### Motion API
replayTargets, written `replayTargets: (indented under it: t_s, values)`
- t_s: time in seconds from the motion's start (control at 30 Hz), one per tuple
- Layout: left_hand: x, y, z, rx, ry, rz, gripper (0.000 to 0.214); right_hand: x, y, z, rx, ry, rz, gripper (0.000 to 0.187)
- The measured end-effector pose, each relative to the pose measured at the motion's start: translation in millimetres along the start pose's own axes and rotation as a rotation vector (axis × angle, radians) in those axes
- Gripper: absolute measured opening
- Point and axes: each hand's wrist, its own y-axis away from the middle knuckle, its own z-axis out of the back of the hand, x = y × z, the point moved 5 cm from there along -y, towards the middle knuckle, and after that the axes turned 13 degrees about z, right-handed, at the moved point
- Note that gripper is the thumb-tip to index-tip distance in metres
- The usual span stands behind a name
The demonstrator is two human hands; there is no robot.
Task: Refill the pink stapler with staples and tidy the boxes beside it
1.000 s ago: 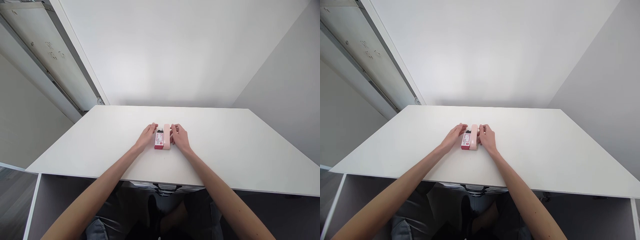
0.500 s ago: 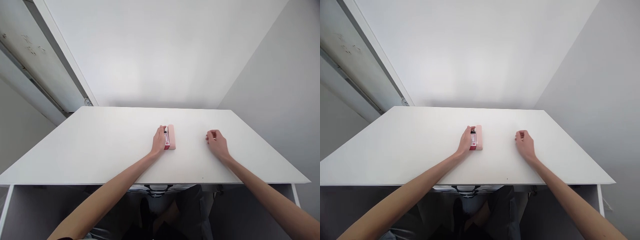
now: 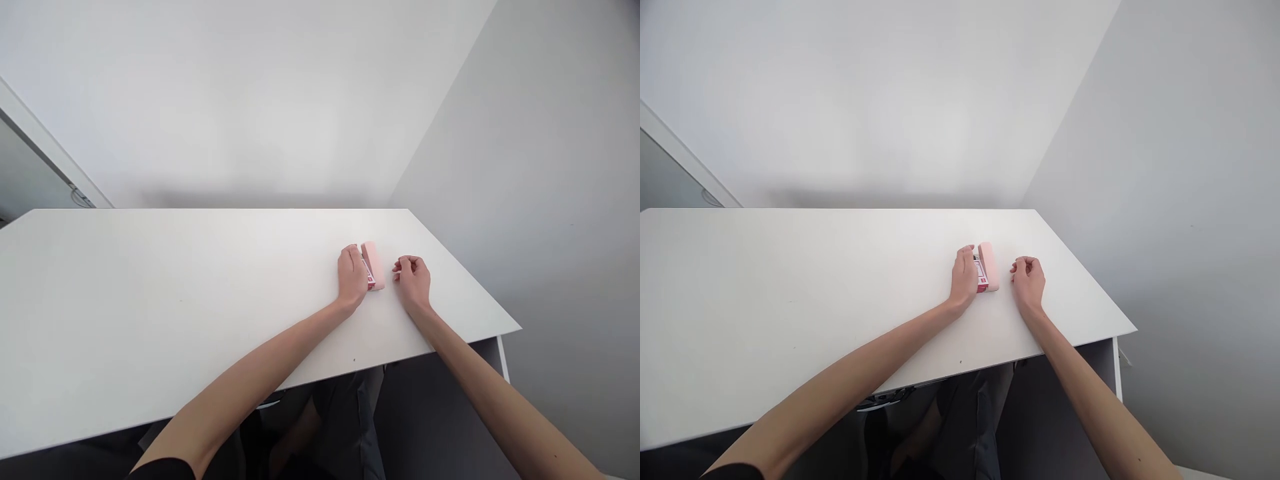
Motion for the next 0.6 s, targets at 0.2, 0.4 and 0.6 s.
replayTargets:
  t_s: [0.2, 0.4, 0.6]
  values:
    - [1.7, -4.0, -10.4, 0.090, 0.041, -0.001, 0.047, -9.8, -5.3, 10.3, -0.115, -0.002, 0.023, 0.017]
    - [-8.2, -17.2, 78.3, -0.061, -0.106, -0.164, 0.040, -13.6, -3.9, 14.6, -0.147, -0.064, -0.003, 0.014]
    - [-14.7, -35.7, 212.5, -0.275, -0.254, -0.255, 0.039, -9.1, 2.9, 18.5, -0.206, -0.119, -0.036, 0.011]
